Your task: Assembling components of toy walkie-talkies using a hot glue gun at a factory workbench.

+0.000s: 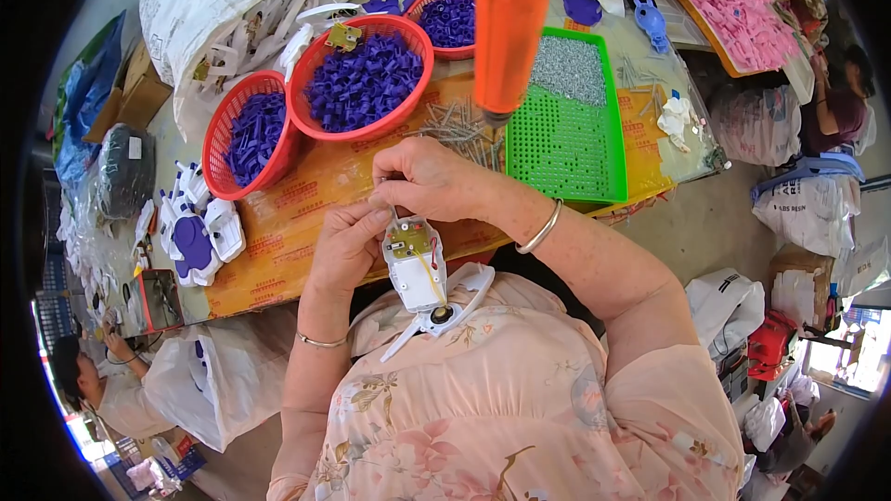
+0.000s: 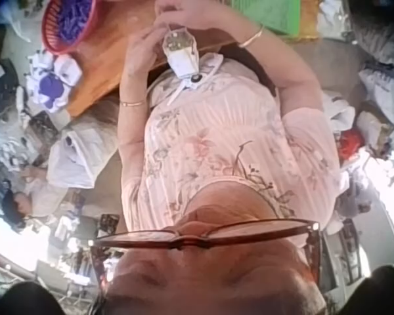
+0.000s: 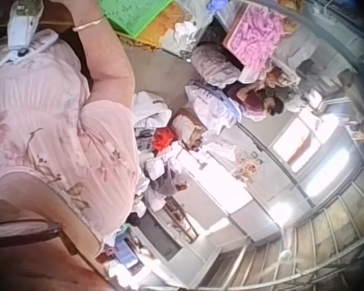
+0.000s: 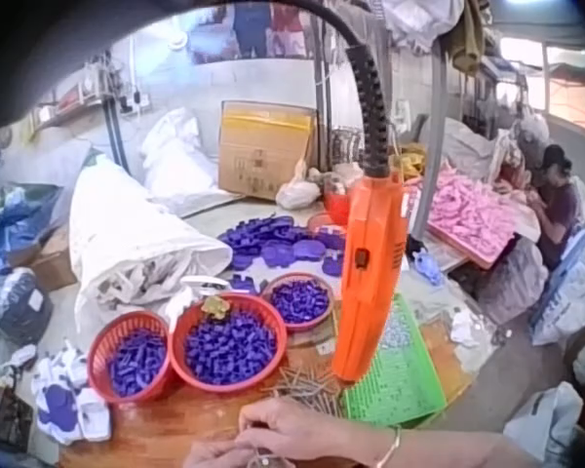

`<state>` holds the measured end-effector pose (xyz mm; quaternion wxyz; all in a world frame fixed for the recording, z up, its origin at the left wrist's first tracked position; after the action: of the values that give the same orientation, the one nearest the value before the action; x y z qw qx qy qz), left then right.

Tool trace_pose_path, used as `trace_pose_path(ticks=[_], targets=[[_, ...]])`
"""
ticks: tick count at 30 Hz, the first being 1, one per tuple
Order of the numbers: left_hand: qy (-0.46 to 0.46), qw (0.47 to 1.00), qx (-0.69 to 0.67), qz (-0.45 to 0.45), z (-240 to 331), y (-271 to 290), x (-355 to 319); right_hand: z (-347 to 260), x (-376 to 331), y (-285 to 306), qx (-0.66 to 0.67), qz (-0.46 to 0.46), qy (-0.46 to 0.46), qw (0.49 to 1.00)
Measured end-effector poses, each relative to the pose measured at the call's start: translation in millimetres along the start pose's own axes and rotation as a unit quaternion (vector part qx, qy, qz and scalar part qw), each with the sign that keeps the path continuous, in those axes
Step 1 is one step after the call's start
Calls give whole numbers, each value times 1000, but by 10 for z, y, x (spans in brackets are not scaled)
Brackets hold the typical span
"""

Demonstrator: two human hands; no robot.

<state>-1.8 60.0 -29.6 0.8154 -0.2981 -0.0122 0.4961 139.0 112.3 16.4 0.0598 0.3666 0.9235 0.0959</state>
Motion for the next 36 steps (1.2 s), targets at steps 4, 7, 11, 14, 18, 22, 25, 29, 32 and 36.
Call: trace_pose_path(ticks=[4, 7, 11, 14, 18, 22, 25, 29, 32, 36], targets=[[-3, 1000, 18, 5, -24, 42, 12, 13, 12, 0, -12, -2, 1, 1000], [-4, 1000, 14, 7, -4, 19, 16, 30, 16, -7, -13, -2, 6, 1000], [-15, 1000, 15, 6, -7, 20, 14, -8, 4, -14, -10, 4, 13, 1000], [-12, 1000, 22, 2, -20, 8, 18, 33, -7, -31, 3, -22, 6, 1000], [-18, 999, 30, 19, -11, 24, 4, -83, -70, -32, 4, 36, 26, 999], [1, 996, 84, 26, 13, 24, -31, -498, -413, 92, -130, 254, 88, 954], [1, 997, 69, 40, 21, 31, -70, -943, -939, 254, -221, 404, 308, 833], [-4, 999, 23, 27, 67, -43, -55, -1230, -1375, 772, -285, 593, 361, 661], [7, 999, 38, 23, 46, 14, -66, -1067, -1445, 1226, -188, 594, 316, 716], [11, 999, 28, 31, 49, 0, -67, -836, -1274, 1463, -102, 533, 241, 805]])
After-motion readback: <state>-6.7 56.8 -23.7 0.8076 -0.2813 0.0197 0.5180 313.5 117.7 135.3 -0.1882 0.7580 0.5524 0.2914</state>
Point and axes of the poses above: each hand's wrist, its own x-axis towards the middle knuckle, its own y-axis out of the back of the hand, z = x × y, the point moved 4 cm from there along x, towards the middle knuckle, and after that the axes turned 9 degrees about -z, right-handed, at the moved point
